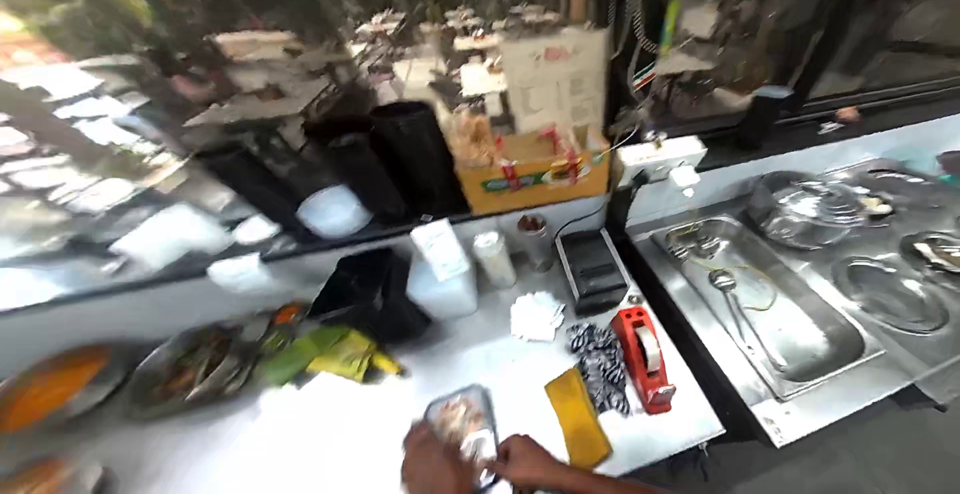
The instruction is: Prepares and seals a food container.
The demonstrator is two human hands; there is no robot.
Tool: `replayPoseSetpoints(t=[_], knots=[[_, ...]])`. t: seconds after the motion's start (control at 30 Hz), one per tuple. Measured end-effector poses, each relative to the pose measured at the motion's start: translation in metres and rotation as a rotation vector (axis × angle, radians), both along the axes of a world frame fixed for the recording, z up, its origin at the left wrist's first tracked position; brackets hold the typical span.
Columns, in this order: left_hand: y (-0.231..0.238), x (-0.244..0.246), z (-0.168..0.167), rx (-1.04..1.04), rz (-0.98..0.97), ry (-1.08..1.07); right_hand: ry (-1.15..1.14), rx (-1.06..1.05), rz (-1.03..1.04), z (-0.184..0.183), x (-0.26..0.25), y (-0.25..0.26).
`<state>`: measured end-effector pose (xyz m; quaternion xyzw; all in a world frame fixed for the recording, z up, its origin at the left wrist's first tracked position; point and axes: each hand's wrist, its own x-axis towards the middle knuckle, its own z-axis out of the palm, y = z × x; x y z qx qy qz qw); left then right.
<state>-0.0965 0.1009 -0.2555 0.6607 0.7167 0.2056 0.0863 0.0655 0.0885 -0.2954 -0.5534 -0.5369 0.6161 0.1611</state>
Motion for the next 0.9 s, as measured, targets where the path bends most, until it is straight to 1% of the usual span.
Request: replayPoseSetpoints(t=[0.07, 0.13, 0.23, 0.33, 0.4, 0.5, 0.63, 0.7, 0.73, 0.8, 0.83, 0.87, 0.9], knots=[[0.003, 0.005, -0.028, 0.02, -0.114, 0.142, -0.051, 0.02, 0.0, 0.009, 0.009, -0.001], [0.002, 0.003, -0.039, -0.048, -0.148, 0.218, -0.093, 0.023, -0.004, 0.021, 0.019, -0.002], [0.004, 0.0, -0.039, -0.138, -0.167, 0.241, -0.057, 0.064, -0.05, 0.025, 0.029, -0.003], [0.019, 0.008, -0.022, -0.237, -0.173, 0.23, 0.017, 0.04, -0.107, 0.03, 0.036, -0.006], [0.029, 0.015, -0.024, -0.214, -0.173, 0.226, 0.051, 0.004, -0.125, 0.032, 0.038, -0.014], [0.034, 0.02, -0.042, -0.11, -0.167, 0.267, 0.115, -0.002, -0.128, 0.042, 0.042, -0.026], [0.033, 0.019, -0.049, -0.043, -0.173, 0.27, 0.219, 0.083, -0.193, 0.06, 0.054, -0.035], [0.034, 0.018, -0.05, -0.032, -0.175, 0.269, 0.241, 0.19, -0.283, 0.073, 0.065, -0.033], [0.036, 0.017, -0.05, -0.039, -0.178, 0.27, 0.226, 0.276, -0.344, 0.084, 0.075, -0.031], [0.037, 0.014, -0.048, -0.054, -0.185, 0.272, 0.137, 0.532, -0.469, 0.121, 0.105, -0.029], [0.038, 0.012, -0.047, -0.06, -0.187, 0.272, 0.068, 0.697, -0.508, 0.151, 0.126, -0.032], [0.04, 0.009, -0.045, -0.067, -0.189, 0.275, -0.015, 0.878, -0.531, 0.188, 0.149, -0.04], [0.044, 0.005, -0.045, -0.067, -0.19, 0.278, -0.087, 1.065, -0.552, 0.234, 0.17, -0.055]])
